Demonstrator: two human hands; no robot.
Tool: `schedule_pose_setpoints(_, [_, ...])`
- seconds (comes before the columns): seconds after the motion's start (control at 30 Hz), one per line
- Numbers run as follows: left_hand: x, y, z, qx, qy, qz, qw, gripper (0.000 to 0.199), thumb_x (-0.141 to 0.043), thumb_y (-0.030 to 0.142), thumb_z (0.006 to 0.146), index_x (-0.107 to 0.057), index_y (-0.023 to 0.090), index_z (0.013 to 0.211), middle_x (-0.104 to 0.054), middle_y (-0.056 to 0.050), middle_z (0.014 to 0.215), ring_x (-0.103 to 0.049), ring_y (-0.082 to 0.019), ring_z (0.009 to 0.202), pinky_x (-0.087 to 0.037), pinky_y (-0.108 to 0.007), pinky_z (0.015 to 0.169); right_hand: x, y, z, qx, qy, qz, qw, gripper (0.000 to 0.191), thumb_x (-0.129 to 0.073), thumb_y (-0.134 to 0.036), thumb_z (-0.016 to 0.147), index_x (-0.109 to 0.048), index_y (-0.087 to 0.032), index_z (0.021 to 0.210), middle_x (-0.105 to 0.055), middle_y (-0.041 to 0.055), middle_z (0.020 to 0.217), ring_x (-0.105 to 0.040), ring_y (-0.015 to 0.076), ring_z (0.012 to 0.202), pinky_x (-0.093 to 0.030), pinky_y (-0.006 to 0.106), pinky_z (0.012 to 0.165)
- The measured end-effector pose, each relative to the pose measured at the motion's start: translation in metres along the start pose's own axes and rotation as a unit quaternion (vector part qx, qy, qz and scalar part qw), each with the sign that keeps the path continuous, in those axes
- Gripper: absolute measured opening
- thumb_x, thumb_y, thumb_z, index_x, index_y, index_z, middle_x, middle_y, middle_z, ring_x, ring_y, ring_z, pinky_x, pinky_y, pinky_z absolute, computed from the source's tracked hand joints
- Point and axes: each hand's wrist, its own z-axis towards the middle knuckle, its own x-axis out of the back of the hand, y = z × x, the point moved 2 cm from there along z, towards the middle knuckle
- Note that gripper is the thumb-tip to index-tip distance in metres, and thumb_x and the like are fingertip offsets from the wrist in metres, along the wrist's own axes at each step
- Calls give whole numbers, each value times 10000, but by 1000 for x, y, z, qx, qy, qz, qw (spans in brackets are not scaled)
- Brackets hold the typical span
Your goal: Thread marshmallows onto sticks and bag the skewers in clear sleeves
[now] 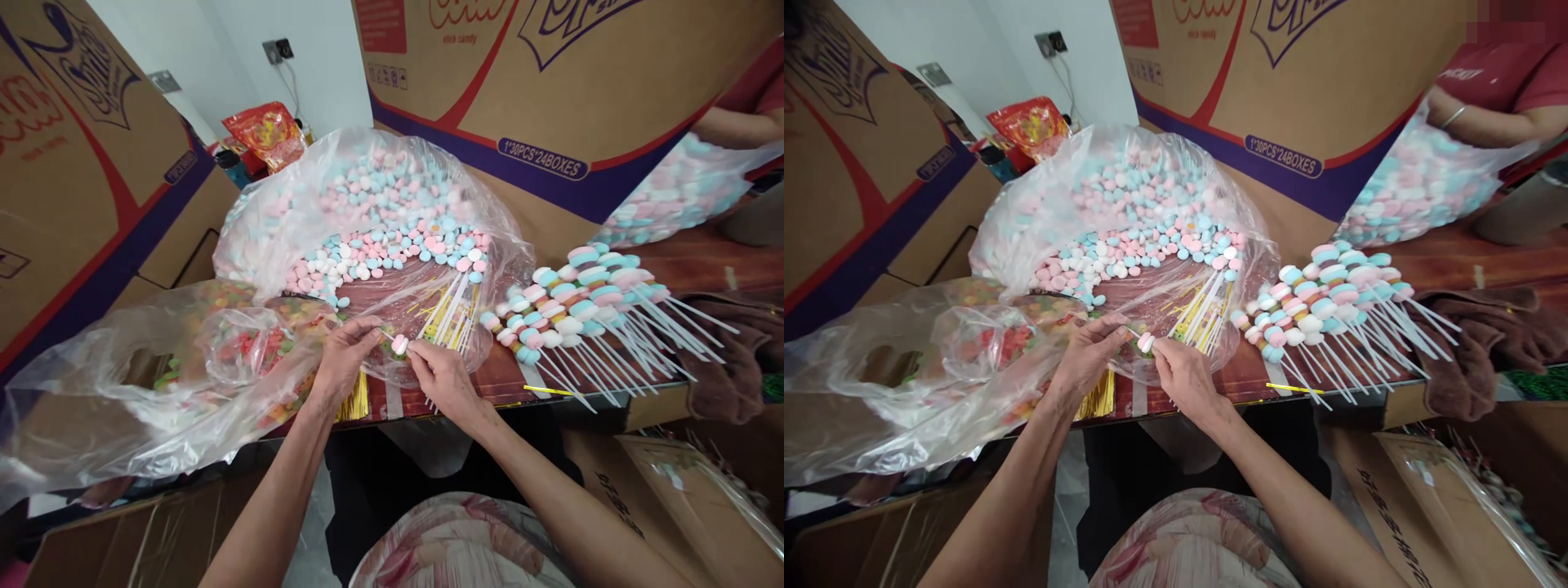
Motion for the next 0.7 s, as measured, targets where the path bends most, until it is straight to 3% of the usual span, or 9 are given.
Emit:
schedule_pose_setpoints(0.13, [1, -6, 0, -65, 4, 87, 994, 253, -820, 272, 661, -763, 194, 894, -745, -40, 890, -670, -167, 819, -534, -307, 814, -2, 0, -1, 3, -4, -16, 1000, 252, -400, -189, 963, -507, -207, 735, -523, -13, 663, -457, 128, 592, -344, 246, 618])
schedule_pose_setpoints(0.27, [-7, -13, -1, -137, 76, 180, 971, 169, -774, 267, 707, -778, 203, 864, -744, -40, 914, -667, -185, 881, -516, -326, 869, -3, 1, -3, 6, 5, -38, 999, 237, -399, -166, 953, -495, -210, 740, -513, -17, 651, -445, 128, 580, -332, 247, 602])
schedule_pose_setpoints(0.33, [-13, -17, -2, -128, 103, 141, 976, 183, -783, 282, 699, -776, 201, 863, -743, -34, 896, -663, -173, 859, -516, -312, 854, -3, 2, -4, 1, 23, -38, 999, 232, -404, -163, 954, -492, -210, 745, -509, -19, 650, -438, 125, 570, -330, 248, 598])
schedule_pose_setpoints(0.4, [-19, -20, -2, -90, 111, 38, 989, 216, -812, 305, 671, -769, 199, 854, -737, -19, 844, -655, -145, 788, -522, -282, 798, -2, 2, -3, 0, 37, -26, 999, 226, -406, -167, 963, -501, -208, 761, -525, -13, 672, -458, 125, 584, -346, 246, 614])
schedule_pose_setpoints(0.53, [-25, -23, -2, -25, 72, -110, 991, 236, -852, 304, 634, -757, 210, 828, -732, 3, 824, -640, -104, 731, -520, -238, 748, -2, 3, -2, 1, 43, -6, 999, 223, -409, -169, 970, -514, -207, 777, -533, -11, 683, -477, 124, 595, -371, 242, 630])
schedule_pose_setpoints(0.7, [-28, -20, -5, -70, 56, -5, 996, 227, -836, 280, 667, -765, 201, 868, -756, -22, 892, -671, -142, 826, -528, -272, 822, -1, 3, -2, 5, 67, -18, 998, 225, -415, -182, 974, -517, -206, 775, -538, -9, 683, -478, 125, 597, -373, 246, 624])
